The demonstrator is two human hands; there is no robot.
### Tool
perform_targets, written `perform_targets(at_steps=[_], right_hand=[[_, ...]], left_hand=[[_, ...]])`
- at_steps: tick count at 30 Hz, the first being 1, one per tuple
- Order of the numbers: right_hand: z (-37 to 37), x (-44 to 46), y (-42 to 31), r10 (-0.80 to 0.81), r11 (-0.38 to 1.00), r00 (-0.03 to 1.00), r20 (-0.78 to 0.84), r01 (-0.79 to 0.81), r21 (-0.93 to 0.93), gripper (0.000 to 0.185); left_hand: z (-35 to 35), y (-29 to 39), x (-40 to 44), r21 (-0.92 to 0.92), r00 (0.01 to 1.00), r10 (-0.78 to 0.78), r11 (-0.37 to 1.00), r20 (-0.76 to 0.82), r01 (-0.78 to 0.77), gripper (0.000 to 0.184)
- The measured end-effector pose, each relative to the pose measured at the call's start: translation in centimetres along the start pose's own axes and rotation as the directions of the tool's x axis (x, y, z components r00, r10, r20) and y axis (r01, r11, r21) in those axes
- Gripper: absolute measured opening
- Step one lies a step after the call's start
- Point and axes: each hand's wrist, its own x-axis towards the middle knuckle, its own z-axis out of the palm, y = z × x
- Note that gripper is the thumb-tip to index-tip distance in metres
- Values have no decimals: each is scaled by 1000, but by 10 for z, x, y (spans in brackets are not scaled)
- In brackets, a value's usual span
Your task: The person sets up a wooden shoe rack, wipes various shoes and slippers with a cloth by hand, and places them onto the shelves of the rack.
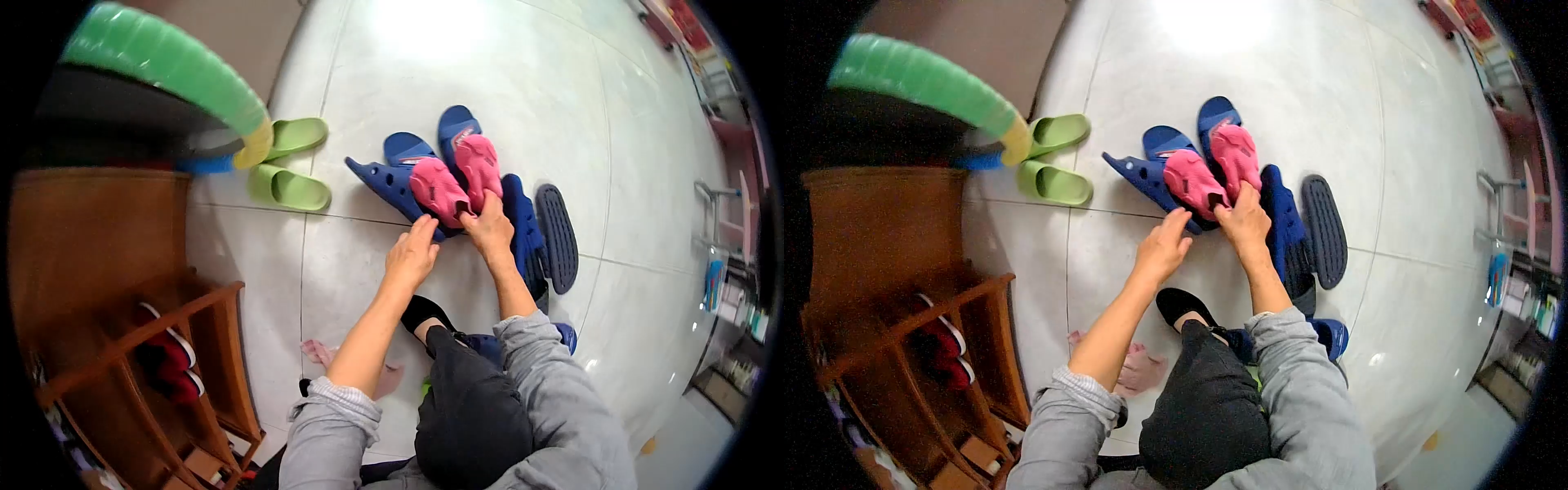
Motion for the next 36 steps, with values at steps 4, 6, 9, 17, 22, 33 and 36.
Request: perform_targets(at_steps=[4,6,9,17,22,33,36], right_hand=[[12,8,-16,-9,999,991,136,13,-31,26],[-1,-9,-18,-90,979,992,86,72,191,21],[-33,-43,-12,-246,937,968,54,223,269,14],[-98,-119,-141,-733,678,653,188,685,264,10],[-159,-187,-249,-921,387,380,88,865,320,10],[-149,-327,-408,-993,114,108,35,936,334,12],[-111,-350,-452,-990,128,109,91,960,251,13]], left_hand=[[4,-26,-22,-34,996,-19,999,-91,15,45],[2,-21,-40,-192,984,-3,981,-180,-32,48],[-10,8,-59,-423,968,-85,906,-235,-24,55],[-63,32,-147,-818,607,-594,548,-527,-174,75],[-146,57,-231,-631,304,-553,681,-775,-371,69],[-274,24,-388,-371,-69,-408,879,-911,-300,68],[-297,-40,-397,-314,-171,-343,933,-924,-177,65]])
